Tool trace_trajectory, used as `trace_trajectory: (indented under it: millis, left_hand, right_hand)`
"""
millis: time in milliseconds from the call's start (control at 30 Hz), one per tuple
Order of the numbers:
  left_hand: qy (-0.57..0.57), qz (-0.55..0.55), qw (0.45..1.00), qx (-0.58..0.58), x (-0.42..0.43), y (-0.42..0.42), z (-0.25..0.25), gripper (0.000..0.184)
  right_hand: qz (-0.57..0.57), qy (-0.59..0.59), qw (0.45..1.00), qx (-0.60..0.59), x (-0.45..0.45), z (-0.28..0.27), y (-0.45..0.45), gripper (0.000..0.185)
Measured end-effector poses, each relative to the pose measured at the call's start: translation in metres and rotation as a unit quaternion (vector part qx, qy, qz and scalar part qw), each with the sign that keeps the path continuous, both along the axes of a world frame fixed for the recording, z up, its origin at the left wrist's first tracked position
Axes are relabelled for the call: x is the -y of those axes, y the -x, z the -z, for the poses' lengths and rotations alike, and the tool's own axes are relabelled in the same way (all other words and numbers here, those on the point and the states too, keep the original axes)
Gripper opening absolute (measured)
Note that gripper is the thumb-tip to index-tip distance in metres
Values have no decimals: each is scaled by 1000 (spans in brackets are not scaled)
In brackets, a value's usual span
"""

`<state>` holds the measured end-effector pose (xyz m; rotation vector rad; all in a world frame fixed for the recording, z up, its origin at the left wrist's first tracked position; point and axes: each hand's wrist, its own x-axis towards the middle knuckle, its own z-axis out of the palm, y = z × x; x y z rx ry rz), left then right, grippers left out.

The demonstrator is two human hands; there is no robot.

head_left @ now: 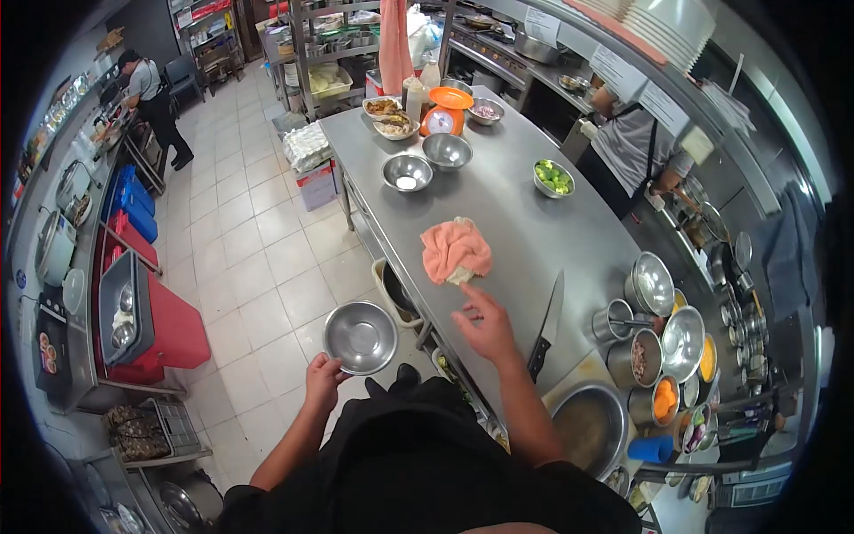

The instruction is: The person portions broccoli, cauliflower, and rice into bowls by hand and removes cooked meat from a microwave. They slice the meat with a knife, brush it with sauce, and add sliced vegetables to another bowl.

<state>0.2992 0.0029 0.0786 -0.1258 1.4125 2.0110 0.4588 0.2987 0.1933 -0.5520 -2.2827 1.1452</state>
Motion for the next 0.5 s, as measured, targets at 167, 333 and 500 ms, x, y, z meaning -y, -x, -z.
trace_trajectory:
  millis: [167,333,500]
  left_hand:
    - [26,-47,998,-22,-20,64,-8,21]
    - [36,-118,992,11,-32,88,-12,22]
    - [-1,-119,991,64,-22,107,27,23]
  right_hand:
    - [90,-156,983,33,-79,50,103,47]
    - [115,-180,964,160,-130,138,158,33]
    - [117,-106,979,129,-149,149,162,30]
